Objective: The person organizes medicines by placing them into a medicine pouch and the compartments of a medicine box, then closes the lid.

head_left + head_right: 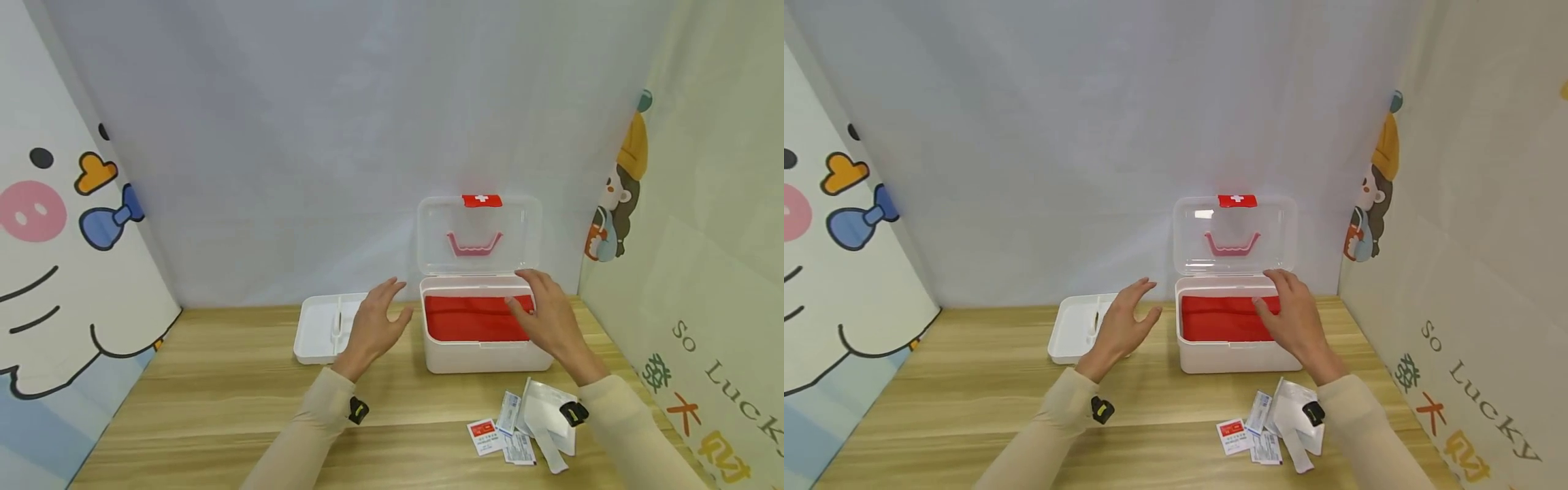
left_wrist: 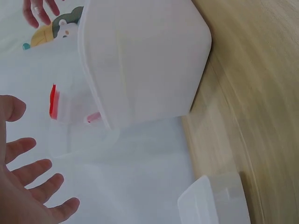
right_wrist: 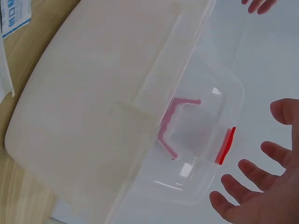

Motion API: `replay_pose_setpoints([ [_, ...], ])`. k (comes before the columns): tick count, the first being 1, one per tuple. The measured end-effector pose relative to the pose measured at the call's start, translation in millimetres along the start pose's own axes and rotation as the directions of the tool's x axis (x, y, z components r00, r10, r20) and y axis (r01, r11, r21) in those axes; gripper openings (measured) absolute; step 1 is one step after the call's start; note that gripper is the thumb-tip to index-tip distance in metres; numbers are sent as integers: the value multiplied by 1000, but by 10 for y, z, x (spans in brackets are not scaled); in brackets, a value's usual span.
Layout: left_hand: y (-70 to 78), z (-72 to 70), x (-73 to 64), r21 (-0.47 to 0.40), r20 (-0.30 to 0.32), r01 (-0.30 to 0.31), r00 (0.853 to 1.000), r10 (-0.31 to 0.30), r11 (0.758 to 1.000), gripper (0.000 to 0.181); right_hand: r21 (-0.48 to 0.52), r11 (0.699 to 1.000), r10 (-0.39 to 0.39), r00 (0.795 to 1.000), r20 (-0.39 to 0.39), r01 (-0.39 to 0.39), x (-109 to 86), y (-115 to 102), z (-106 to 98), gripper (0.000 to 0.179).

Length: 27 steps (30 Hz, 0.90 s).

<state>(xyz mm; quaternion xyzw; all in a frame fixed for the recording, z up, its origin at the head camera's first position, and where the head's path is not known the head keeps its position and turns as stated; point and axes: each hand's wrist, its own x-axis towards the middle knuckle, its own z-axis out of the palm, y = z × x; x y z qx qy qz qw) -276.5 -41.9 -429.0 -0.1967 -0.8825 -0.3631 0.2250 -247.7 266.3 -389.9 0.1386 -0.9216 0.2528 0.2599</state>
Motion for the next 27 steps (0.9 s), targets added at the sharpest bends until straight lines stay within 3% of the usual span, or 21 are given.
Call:
replay_pose_setpoints([
  [5,-16,-185,-67,-1,-77,-27,997,26,1000,46,30,996,-79,997,-19,80,29,-247,15,55],
  [11,-68,-396,-160,47,-106,-54,993,58,997,47,90,987,-131,990,-49,135,50,-555,73,56],
  [21,-180,-721,-348,151,-74,-103,991,115,983,54,120,977,-173,985,-21,175,43,-954,266,60],
  [27,-266,-876,-440,197,-39,-92,994,102,976,59,126,968,-218,976,-3,216,29,-1159,429,60],
])
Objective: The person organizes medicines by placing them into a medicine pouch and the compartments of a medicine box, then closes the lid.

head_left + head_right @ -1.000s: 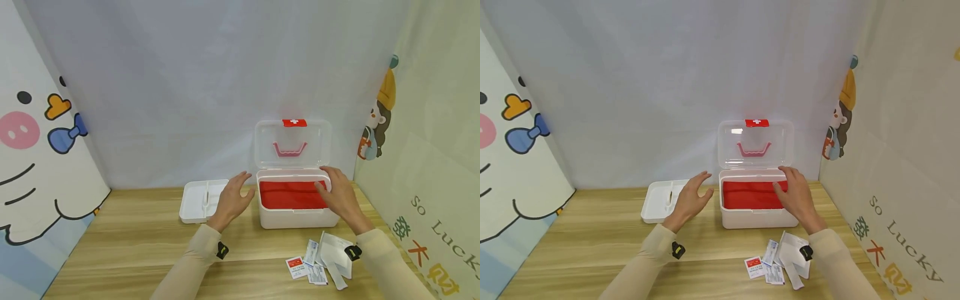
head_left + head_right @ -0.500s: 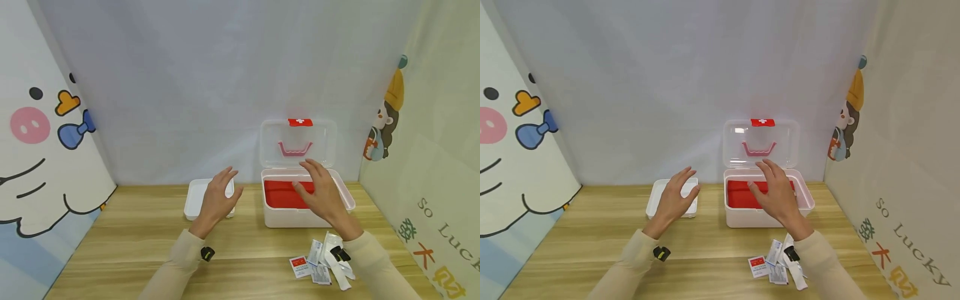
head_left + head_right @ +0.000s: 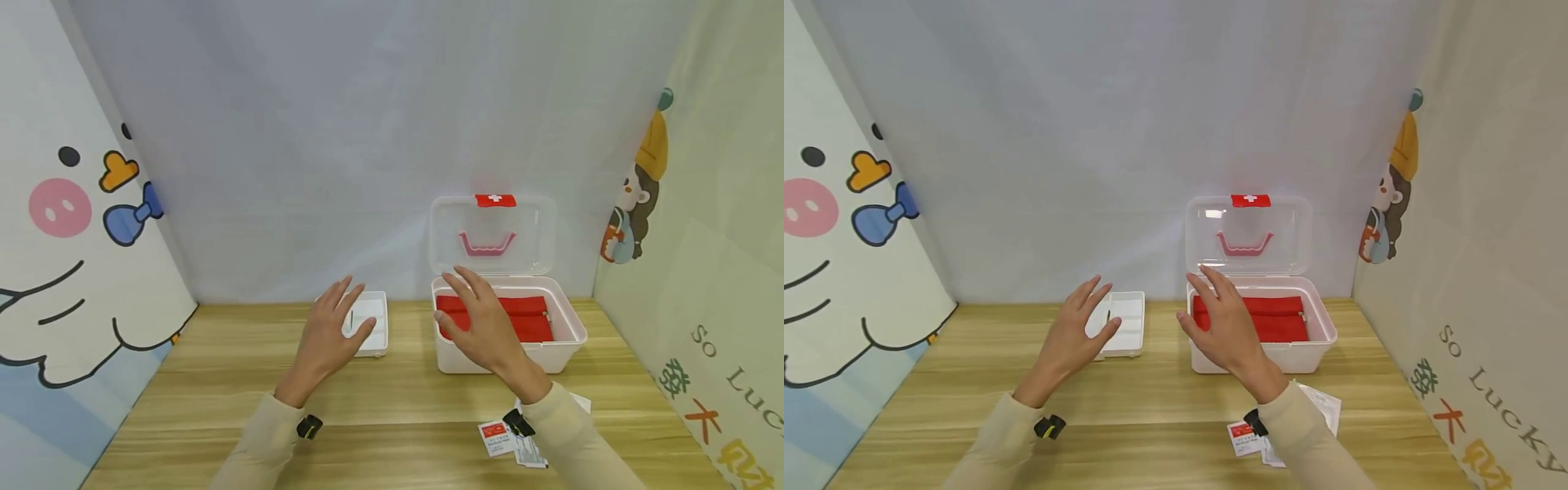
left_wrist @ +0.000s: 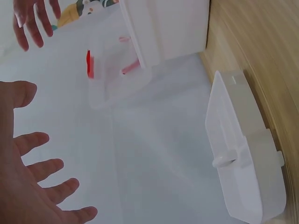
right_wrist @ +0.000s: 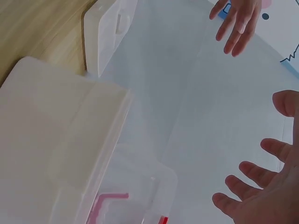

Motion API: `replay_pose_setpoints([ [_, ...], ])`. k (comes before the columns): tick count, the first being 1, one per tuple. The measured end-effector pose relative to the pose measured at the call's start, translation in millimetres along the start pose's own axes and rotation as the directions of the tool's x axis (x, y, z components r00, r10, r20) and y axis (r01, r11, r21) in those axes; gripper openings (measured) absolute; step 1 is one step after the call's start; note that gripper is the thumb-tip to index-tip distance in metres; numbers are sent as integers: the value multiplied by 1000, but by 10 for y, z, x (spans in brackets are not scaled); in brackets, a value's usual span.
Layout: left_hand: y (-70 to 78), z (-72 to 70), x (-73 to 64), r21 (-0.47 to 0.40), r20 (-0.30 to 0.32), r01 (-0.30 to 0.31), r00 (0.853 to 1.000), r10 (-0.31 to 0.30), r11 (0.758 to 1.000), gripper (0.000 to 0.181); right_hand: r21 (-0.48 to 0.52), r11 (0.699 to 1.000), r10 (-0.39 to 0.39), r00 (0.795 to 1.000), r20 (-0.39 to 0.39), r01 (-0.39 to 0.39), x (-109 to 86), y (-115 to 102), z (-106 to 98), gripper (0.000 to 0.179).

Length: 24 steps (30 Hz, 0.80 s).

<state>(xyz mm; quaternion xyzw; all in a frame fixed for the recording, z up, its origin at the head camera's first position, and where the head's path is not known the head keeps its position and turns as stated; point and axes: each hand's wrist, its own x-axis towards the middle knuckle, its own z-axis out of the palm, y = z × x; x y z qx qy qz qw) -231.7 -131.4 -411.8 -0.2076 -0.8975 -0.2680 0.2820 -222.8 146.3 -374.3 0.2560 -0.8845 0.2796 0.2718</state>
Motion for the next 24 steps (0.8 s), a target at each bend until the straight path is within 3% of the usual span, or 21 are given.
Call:
replay_pose_setpoints([
  [9,-188,-106,-143,-11,-3,72,997,-72,997,60,74,997,-38,999,31,36,50,-287,410,59],
  [17,-431,-84,-261,-27,17,171,985,-170,985,59,118,991,50,992,113,-63,26,-324,774,57],
  [24,-640,-9,-354,-21,25,269,963,-268,963,52,110,980,144,974,175,-165,25,-287,1058,56],
])
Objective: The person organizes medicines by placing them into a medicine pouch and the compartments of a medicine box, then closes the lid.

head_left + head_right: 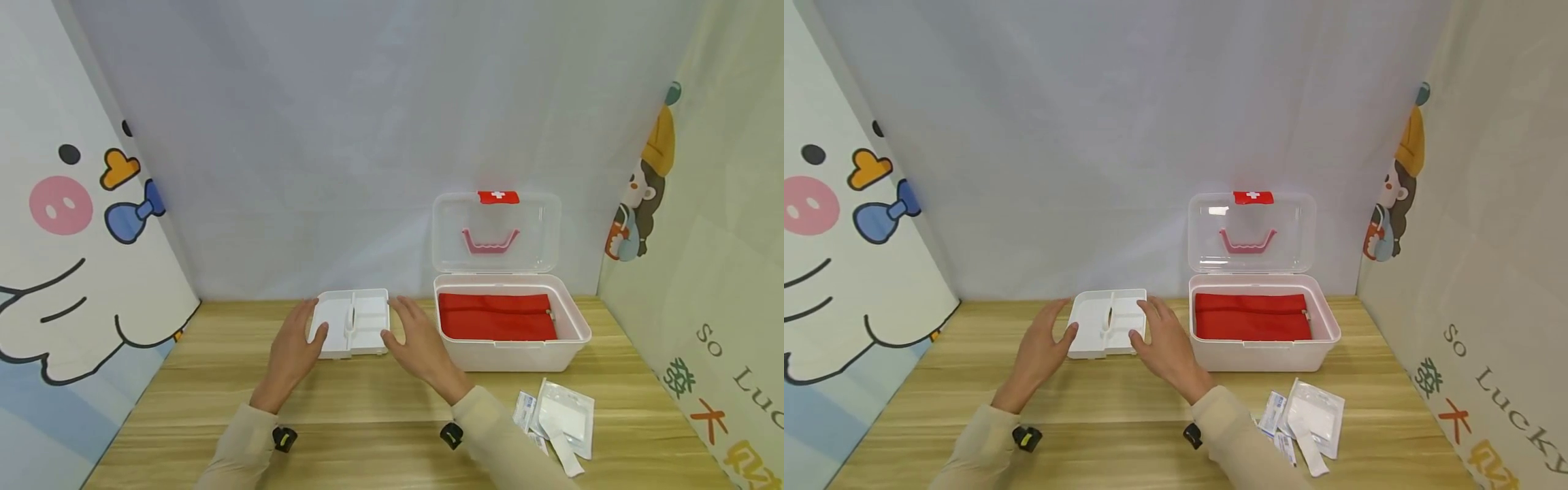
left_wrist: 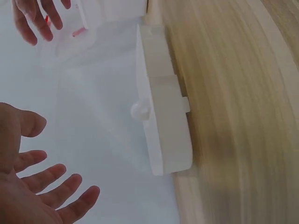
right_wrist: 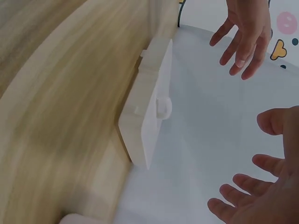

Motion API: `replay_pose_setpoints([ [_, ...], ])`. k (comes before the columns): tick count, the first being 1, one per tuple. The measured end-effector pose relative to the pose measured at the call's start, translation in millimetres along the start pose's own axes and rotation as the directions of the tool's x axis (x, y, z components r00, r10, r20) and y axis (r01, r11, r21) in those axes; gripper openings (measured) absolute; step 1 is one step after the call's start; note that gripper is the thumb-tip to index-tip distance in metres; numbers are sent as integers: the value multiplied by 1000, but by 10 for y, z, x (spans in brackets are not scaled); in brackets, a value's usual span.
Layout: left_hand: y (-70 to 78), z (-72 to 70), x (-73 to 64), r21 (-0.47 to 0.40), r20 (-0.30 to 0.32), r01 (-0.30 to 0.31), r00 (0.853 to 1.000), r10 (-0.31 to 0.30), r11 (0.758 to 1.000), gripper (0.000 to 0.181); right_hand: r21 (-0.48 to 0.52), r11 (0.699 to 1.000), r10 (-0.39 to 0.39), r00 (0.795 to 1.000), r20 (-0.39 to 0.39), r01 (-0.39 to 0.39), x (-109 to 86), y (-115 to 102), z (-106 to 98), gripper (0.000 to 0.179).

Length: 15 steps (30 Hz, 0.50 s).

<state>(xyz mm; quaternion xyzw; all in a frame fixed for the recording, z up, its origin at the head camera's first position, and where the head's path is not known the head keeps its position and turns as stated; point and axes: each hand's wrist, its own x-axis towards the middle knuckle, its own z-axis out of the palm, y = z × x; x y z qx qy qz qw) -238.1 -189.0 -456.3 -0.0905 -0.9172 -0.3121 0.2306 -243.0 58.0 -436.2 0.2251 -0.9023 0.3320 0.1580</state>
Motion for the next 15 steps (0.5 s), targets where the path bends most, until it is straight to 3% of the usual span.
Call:
replay_pose_setpoints([
  [8,-270,121,4,-4,23,162,986,-162,987,40,-42,986,161,986,43,-159,51,63,253,50],
  [15,-465,237,11,16,85,250,964,-250,968,38,-48,960,280,956,91,-277,109,161,395,44],
])
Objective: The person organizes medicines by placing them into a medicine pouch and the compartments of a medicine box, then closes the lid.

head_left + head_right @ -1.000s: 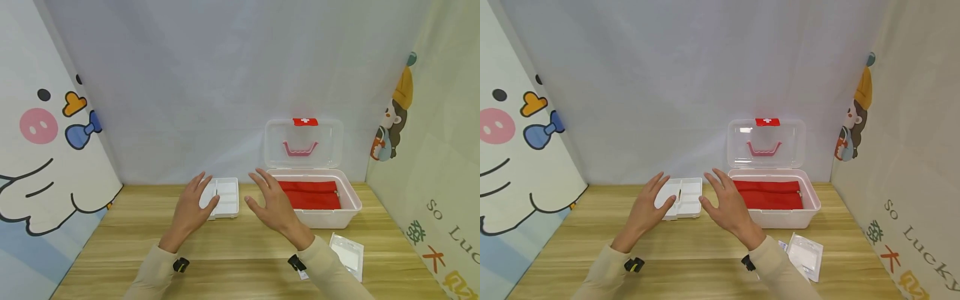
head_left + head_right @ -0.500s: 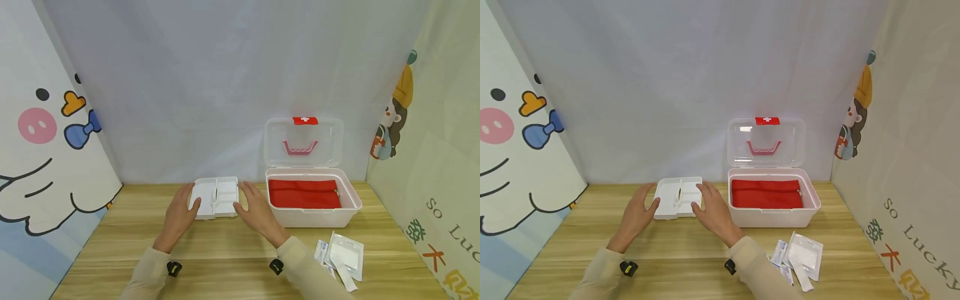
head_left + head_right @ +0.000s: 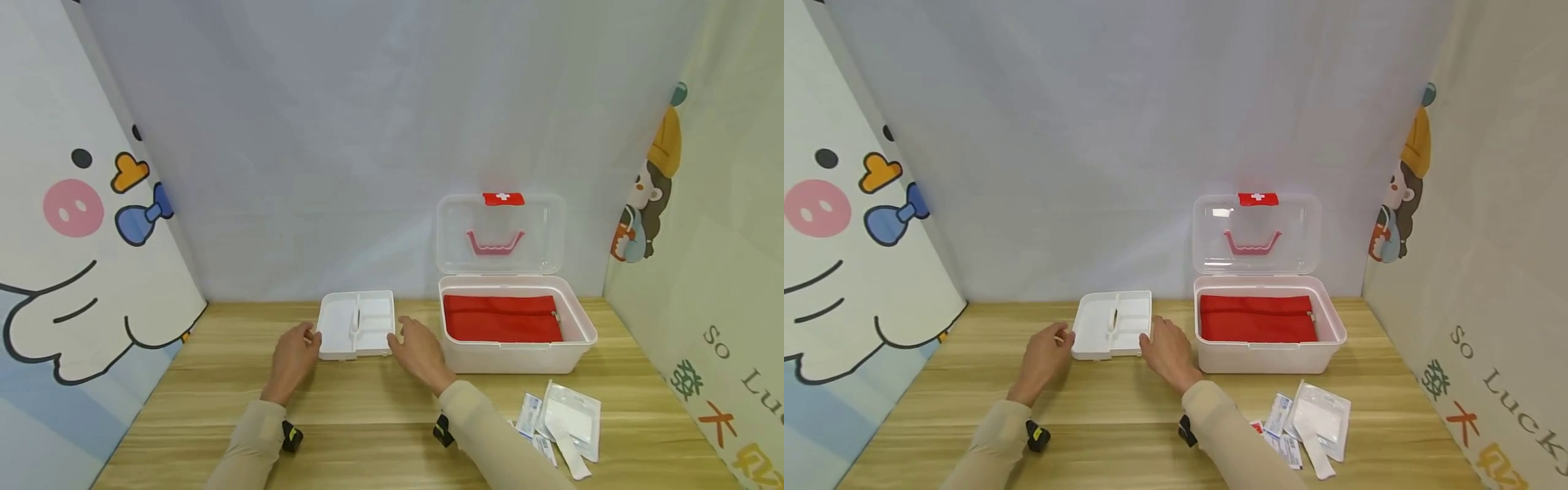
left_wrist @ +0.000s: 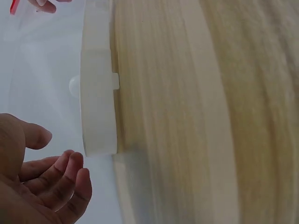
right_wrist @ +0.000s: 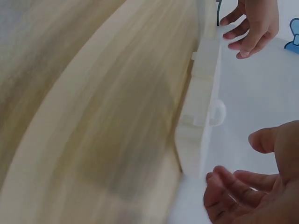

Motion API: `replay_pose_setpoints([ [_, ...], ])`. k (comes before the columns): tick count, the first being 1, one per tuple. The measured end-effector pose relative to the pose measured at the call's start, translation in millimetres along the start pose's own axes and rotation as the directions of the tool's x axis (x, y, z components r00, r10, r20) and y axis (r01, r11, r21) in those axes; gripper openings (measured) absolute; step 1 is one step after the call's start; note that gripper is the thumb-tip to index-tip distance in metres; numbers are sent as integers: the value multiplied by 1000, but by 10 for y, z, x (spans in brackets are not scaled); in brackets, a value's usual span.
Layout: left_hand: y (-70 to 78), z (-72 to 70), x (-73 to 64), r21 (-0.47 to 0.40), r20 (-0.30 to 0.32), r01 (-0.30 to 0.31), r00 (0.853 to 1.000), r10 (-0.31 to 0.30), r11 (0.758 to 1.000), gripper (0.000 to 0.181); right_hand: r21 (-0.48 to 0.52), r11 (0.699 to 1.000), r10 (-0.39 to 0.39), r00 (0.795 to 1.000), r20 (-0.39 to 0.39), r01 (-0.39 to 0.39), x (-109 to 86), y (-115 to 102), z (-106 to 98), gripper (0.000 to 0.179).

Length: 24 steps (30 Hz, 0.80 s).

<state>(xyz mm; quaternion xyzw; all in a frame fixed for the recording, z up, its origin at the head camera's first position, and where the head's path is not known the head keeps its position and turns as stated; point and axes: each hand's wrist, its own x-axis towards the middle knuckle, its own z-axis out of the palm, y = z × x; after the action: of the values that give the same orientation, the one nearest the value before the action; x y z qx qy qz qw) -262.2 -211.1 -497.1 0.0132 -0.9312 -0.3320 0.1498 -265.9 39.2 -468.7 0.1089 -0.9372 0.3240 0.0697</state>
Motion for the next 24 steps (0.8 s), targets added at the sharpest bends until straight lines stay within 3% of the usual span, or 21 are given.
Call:
replay_pose_setpoints([
  [7,-40,55,20,-21,30,67,997,-67,998,37,81,991,106,993,61,-110,106,95,125,36],
  [14,-87,98,35,4,46,130,990,-130,992,36,68,993,88,994,65,-93,149,128,210,28],
  [24,-104,148,62,18,41,133,990,-133,991,33,39,993,107,994,34,-108,210,259,354,14],
])
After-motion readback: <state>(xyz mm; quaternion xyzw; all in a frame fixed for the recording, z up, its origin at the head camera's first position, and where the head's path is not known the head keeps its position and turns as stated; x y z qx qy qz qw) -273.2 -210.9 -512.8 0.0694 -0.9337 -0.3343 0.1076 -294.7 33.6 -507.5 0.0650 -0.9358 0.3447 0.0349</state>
